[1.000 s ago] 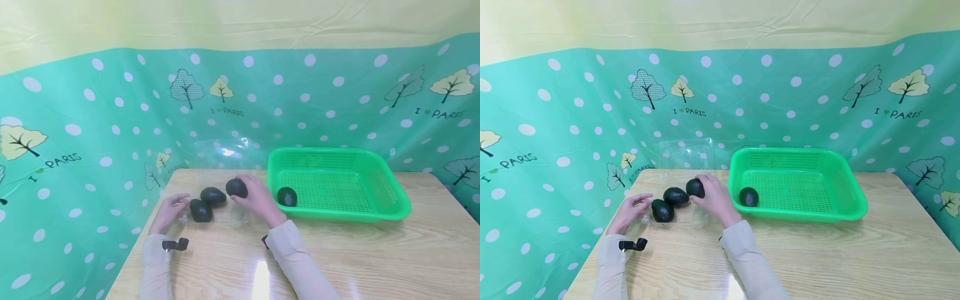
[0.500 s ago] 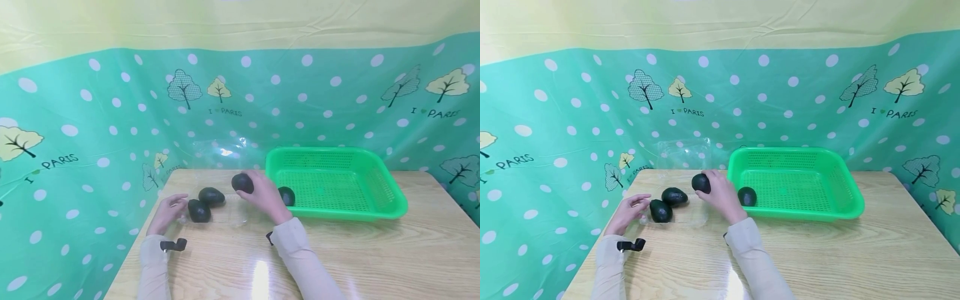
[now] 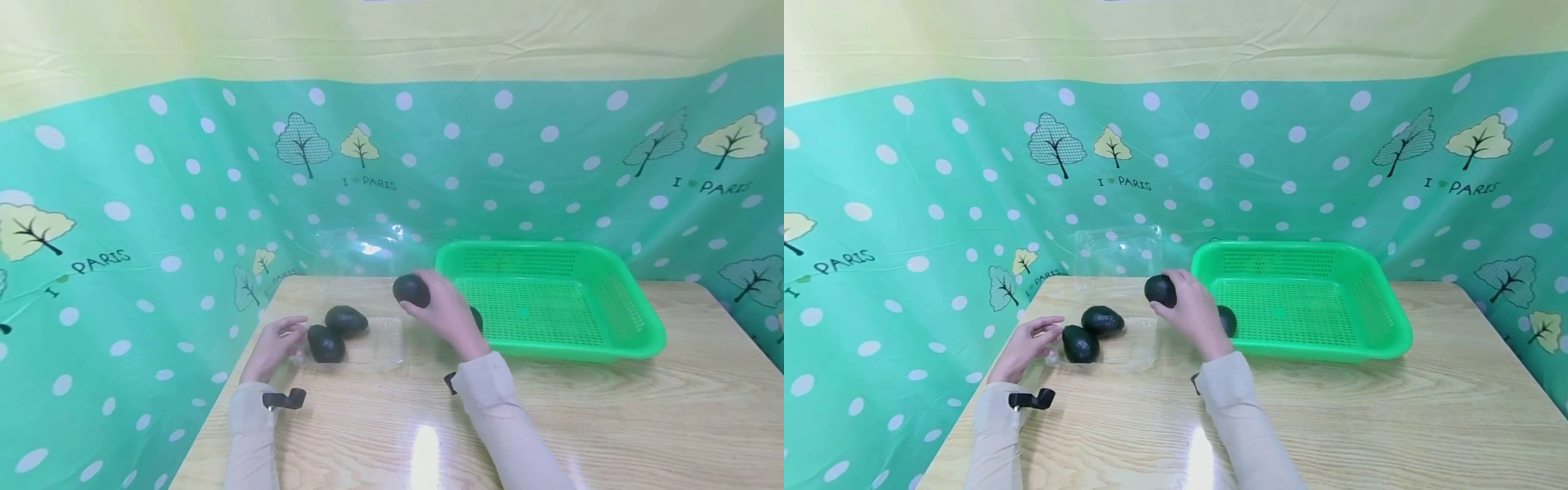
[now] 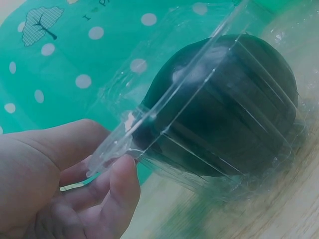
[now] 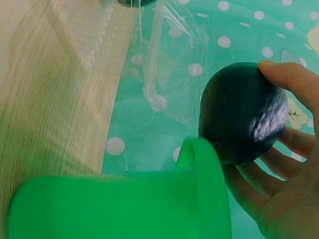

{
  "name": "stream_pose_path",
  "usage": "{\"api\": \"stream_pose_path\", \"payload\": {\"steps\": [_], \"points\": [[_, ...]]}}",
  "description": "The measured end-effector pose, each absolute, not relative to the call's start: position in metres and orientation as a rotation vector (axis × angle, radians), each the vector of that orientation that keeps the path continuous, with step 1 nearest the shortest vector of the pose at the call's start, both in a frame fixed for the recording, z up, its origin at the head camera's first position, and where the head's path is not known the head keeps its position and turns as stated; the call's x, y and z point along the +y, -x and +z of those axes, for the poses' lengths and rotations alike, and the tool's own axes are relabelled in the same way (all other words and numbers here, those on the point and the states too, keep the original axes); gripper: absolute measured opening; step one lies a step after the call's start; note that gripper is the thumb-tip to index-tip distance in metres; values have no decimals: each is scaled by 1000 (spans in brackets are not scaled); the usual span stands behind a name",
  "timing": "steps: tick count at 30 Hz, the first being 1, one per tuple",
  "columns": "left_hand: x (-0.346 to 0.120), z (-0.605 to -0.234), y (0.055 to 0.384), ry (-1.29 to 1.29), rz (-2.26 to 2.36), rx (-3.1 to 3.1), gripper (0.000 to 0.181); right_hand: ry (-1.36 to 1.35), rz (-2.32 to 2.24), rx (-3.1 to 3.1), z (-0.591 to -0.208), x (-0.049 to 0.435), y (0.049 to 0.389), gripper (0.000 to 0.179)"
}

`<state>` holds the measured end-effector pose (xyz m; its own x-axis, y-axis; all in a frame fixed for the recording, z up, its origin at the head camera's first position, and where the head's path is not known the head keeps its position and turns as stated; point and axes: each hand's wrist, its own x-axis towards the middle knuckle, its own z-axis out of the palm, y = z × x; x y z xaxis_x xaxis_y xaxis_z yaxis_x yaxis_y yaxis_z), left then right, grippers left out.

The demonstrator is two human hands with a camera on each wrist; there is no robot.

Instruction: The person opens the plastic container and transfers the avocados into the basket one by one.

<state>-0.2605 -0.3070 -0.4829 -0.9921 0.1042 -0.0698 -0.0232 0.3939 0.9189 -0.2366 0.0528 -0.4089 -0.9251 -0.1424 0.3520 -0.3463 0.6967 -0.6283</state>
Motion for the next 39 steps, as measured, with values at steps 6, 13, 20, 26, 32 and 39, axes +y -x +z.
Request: {"api": "stream_pose_path", "payload": {"steps": [6, 13, 20, 26, 32, 39], "points": [[-307, -483, 261, -72, 1667, 2521, 41, -367, 1109, -2626, -408, 59, 239, 62], [-308, -482, 261, -78, 1664, 2523, 42, -329, 1132, -2617, -408, 67, 244, 63], [-308, -482, 261, -72, 1658, 2518, 42, -300, 1140, -2625, -409, 76, 251, 62], [-307, -482, 260, -62, 1665, 2507, 43, -240, 1142, -2650, -408, 85, 253, 65], [-307, -481, 261, -77, 1648, 2524, 43, -203, 1138, -2673, -407, 90, 254, 68], [-308, -482, 261, -68, 1654, 2514, 43, -157, 1147, -2681, -408, 97, 255, 69]]}}
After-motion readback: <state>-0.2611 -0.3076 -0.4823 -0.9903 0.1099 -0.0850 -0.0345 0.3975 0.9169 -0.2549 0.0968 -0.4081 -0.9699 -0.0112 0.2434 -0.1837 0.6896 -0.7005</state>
